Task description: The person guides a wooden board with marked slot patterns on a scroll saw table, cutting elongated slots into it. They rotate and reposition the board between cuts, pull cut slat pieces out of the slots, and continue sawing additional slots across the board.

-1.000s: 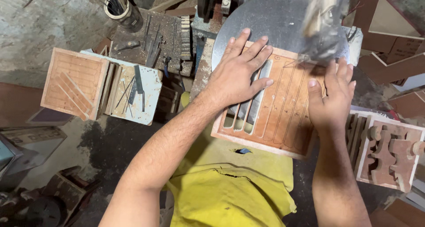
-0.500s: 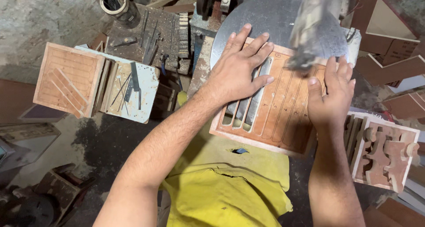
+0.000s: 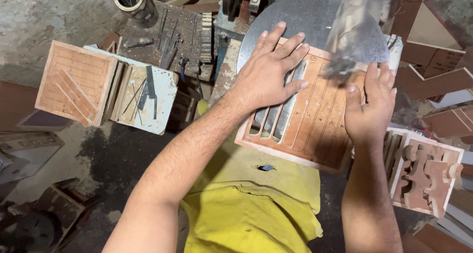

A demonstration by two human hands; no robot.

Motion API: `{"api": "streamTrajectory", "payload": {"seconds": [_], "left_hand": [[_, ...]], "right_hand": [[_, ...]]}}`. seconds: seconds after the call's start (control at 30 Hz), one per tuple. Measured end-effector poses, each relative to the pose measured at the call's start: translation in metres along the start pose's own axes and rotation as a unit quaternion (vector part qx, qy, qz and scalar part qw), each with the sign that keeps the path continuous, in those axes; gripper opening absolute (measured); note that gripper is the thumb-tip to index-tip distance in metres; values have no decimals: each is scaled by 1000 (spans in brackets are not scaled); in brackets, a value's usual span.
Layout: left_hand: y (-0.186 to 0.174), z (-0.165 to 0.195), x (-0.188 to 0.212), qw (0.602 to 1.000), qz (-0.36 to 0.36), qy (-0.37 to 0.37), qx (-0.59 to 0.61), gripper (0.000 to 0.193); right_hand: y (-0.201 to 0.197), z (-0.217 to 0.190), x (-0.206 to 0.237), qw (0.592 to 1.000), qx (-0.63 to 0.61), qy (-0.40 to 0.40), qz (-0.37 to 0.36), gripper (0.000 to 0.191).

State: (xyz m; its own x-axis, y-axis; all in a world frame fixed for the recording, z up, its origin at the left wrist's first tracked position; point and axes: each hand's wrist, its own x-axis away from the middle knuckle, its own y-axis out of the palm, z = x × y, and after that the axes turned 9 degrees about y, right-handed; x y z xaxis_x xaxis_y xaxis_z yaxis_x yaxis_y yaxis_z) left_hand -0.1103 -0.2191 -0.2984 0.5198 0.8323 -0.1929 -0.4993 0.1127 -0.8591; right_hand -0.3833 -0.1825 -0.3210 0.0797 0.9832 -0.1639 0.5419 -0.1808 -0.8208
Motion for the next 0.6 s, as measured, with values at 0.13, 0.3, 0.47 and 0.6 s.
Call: {"api": "streamTrajectory", "payload": {"seconds": [0.13,0.3,0.47,0.6], "left_hand": [[-1,0,-1,1000,5,6,-6,75],[1,0,-3,1000,9,7,-9,77],[0,-1,-3,1000,6,4,-2,77],[-2,0,-4,1000,10,1,2,77]], "right_hand": [[1,3,-2,1000,11,-10,13,55],[2,7,-2,1000,11,-17,13,55],[2,4,-3,1000,17,-18,18,57],[0,1,-6,999,30,11,-4,41]]}}
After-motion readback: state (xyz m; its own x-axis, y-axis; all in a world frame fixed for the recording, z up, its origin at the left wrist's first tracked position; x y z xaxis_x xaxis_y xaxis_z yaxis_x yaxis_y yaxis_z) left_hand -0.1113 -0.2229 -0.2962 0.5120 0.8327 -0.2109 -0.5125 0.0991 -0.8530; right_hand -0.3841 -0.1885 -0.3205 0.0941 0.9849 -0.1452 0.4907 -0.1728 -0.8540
